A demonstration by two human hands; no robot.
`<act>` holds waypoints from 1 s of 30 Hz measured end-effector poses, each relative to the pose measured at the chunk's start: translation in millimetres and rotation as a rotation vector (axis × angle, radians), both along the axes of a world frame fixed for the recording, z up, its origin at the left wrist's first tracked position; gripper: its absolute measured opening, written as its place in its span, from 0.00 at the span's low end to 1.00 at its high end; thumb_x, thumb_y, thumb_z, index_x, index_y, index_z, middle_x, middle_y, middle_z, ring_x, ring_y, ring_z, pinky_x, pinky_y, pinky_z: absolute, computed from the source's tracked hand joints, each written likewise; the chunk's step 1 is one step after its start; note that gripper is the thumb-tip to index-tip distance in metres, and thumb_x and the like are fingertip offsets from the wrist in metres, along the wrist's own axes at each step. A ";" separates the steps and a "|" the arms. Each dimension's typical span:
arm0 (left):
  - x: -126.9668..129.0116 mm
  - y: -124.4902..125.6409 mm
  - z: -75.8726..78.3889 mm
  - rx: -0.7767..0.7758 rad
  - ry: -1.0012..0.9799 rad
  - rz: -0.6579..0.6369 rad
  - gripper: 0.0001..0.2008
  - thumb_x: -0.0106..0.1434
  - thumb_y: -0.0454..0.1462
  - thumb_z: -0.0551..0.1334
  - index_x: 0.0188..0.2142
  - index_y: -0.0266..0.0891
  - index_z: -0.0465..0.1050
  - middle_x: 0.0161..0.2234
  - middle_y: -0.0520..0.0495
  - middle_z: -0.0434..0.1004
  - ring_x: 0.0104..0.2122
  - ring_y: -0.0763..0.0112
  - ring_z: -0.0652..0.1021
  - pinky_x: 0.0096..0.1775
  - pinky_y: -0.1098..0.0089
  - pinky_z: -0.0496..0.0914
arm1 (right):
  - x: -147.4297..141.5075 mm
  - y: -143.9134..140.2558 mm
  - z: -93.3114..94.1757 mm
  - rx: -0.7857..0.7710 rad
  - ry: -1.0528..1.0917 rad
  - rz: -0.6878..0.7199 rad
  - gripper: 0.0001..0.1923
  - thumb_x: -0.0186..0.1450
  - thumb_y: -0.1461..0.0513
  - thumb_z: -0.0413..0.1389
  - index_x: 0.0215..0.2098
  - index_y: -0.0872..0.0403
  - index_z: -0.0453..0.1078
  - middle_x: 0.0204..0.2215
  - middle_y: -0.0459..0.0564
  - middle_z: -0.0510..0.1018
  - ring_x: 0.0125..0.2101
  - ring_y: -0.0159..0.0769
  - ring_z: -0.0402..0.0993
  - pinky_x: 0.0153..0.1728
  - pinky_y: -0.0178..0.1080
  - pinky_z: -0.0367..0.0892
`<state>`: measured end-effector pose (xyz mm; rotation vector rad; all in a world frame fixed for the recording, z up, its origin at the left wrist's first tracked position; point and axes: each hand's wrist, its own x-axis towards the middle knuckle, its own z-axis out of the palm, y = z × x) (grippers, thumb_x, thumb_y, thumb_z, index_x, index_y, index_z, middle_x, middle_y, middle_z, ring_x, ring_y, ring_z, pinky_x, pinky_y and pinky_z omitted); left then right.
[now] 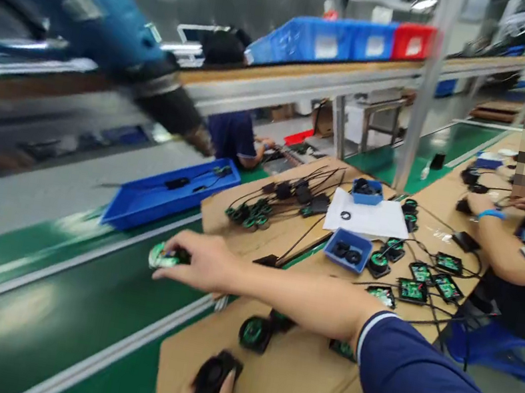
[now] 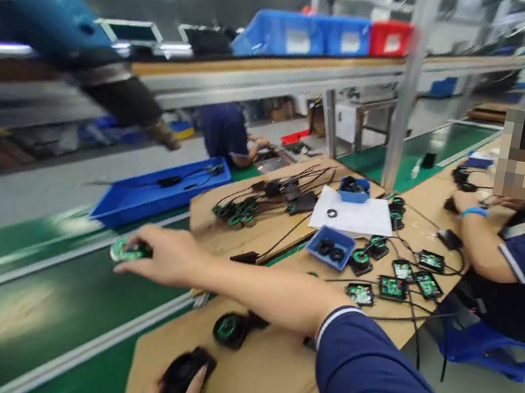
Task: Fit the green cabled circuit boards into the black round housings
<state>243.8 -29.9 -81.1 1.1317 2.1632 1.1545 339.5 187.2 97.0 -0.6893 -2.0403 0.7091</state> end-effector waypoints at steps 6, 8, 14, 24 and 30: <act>-13.3 -9.8 14.2 0.481 -0.218 0.381 0.34 0.52 0.48 0.73 0.50 0.38 0.60 0.55 0.31 0.74 0.56 0.51 0.78 0.60 0.45 0.70 | 44.6 -102.9 82.3 -0.158 0.722 0.143 0.24 0.63 0.58 0.68 0.52 0.56 0.66 0.41 0.43 0.74 0.41 0.30 0.77 0.46 0.35 0.73; -29.0 -11.3 26.1 0.614 -0.160 0.510 0.33 0.56 0.48 0.71 0.52 0.38 0.57 0.59 0.29 0.71 0.58 0.53 0.76 0.60 0.47 0.71 | 68.4 -131.5 98.0 -0.218 0.805 0.183 0.30 0.62 0.57 0.68 0.58 0.52 0.63 0.44 0.43 0.75 0.46 0.34 0.79 0.48 0.38 0.74; -56.9 -6.4 58.1 0.698 -0.053 0.477 0.39 0.58 0.47 0.72 0.63 0.37 0.60 0.61 0.32 0.71 0.59 0.55 0.75 0.62 0.52 0.70 | 98.8 -179.1 66.0 -0.437 0.789 0.193 0.26 0.58 0.62 0.72 0.52 0.48 0.70 0.50 0.49 0.79 0.47 0.37 0.80 0.46 0.38 0.78; -11.4 5.6 31.2 0.565 0.203 0.008 0.31 0.61 0.42 0.72 0.62 0.38 0.69 0.60 0.36 0.73 0.58 0.57 0.76 0.59 0.60 0.72 | 60.2 -145.1 -107.5 -0.870 0.503 0.030 0.26 0.55 0.62 0.67 0.51 0.57 0.69 0.44 0.55 0.81 0.40 0.38 0.81 0.39 0.39 0.76; -18.2 -3.5 15.3 0.518 0.439 -0.159 0.30 0.61 0.39 0.71 0.61 0.40 0.68 0.58 0.37 0.74 0.58 0.56 0.75 0.62 0.55 0.69 | 62.9 -159.1 -114.7 -0.484 0.141 -0.132 0.28 0.58 0.63 0.67 0.56 0.56 0.72 0.38 0.51 0.81 0.35 0.38 0.77 0.40 0.41 0.74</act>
